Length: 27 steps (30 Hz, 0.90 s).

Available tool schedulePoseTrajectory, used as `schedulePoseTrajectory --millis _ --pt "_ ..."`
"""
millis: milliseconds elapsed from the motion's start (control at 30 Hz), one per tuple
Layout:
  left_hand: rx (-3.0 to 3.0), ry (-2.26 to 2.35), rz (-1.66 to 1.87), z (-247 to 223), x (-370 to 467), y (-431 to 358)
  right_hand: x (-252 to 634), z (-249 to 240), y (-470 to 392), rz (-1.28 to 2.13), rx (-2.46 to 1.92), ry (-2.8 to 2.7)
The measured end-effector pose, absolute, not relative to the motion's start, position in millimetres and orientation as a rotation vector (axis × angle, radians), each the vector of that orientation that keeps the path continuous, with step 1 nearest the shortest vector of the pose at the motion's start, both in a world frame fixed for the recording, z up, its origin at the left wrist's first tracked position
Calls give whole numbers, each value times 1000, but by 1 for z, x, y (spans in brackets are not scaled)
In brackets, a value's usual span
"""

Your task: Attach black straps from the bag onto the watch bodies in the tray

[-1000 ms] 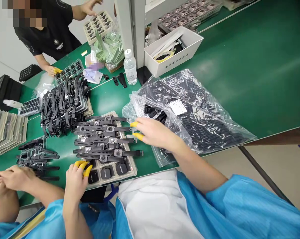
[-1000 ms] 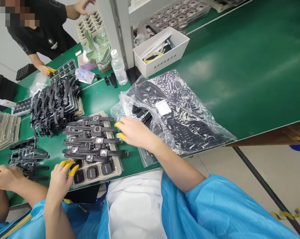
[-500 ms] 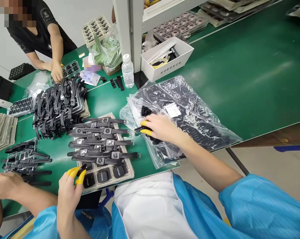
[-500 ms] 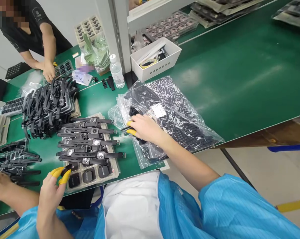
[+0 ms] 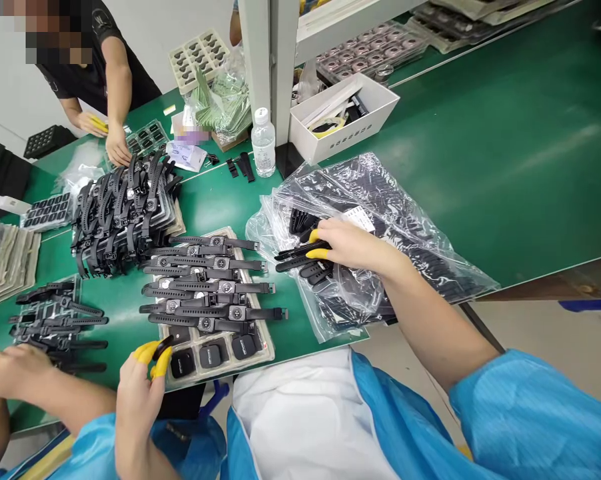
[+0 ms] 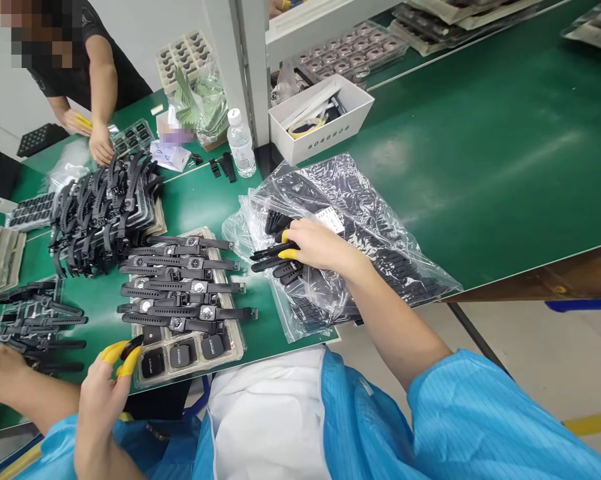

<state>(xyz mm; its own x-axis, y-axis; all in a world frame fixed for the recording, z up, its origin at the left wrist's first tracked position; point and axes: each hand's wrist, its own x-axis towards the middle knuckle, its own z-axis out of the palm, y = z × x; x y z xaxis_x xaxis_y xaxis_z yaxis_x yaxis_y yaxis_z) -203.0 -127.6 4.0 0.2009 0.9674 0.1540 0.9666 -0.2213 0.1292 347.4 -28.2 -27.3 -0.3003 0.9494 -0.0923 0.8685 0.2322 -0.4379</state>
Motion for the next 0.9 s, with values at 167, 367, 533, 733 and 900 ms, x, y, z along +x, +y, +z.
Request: schedulePoseTrajectory --millis 167,367,533,733,900 --pt "2360 2016 358 5 -207 -128 344 -17 -32 615 -1824 -2101" --pt "2304 2027 375 7 -200 -123 341 -8 -36 657 -1916 -1983" --pt "2232 2068 444 7 -201 -126 352 -6 -39 614 -1806 -1887" --pt "2152 2076 531 25 -193 -126 353 13 -43 461 -1565 -1469" --pt "2145 2052 698 50 -155 -107 327 30 -35 406 -1150 -1167"
